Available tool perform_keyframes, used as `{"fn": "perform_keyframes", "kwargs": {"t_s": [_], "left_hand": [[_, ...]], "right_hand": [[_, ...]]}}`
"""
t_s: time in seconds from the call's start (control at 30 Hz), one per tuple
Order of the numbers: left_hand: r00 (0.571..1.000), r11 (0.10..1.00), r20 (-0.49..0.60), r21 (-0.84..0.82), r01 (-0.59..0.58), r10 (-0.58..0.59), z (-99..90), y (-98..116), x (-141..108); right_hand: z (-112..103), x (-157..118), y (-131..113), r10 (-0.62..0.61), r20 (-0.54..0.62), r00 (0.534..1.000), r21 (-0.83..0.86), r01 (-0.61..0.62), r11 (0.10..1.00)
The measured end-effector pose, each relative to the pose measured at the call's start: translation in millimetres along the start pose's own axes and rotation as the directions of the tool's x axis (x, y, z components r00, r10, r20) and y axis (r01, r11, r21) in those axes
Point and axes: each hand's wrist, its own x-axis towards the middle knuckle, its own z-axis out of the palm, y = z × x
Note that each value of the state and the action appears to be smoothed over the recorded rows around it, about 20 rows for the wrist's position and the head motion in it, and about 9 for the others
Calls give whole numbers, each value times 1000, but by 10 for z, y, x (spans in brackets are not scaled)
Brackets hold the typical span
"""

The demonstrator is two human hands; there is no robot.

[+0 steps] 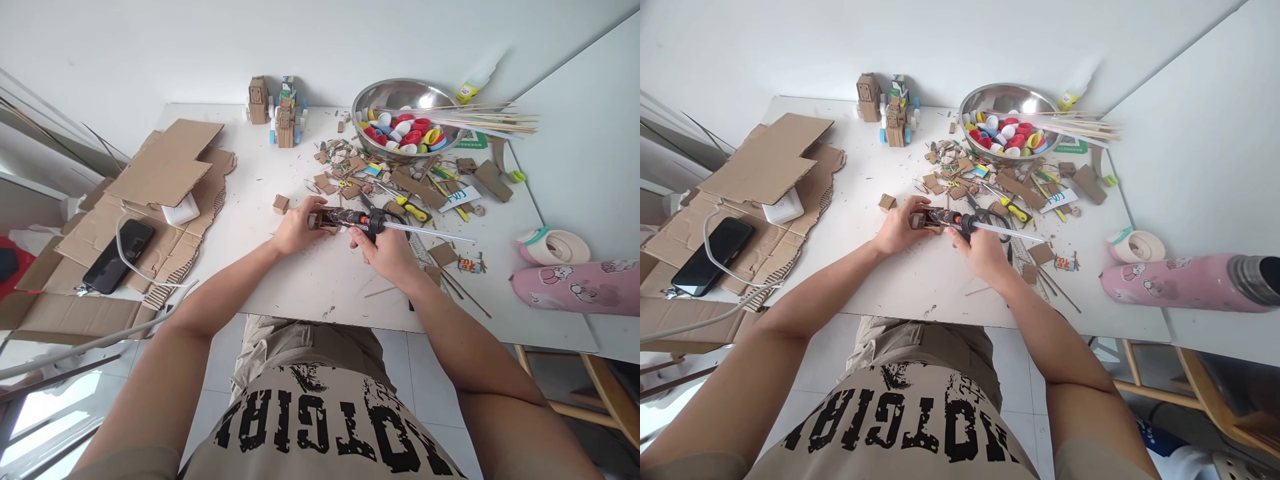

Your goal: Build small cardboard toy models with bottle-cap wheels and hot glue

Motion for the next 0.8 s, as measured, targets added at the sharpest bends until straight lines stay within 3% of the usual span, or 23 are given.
{"fn": "perform_keyframes", "kwargs": {"t_s": [0.8], "left_hand": [[1000,1000,9,-10,-12,12,-12,26,-1]], "right_hand": [[0,-124,14,8,39,999,-41,-7,999]]}}
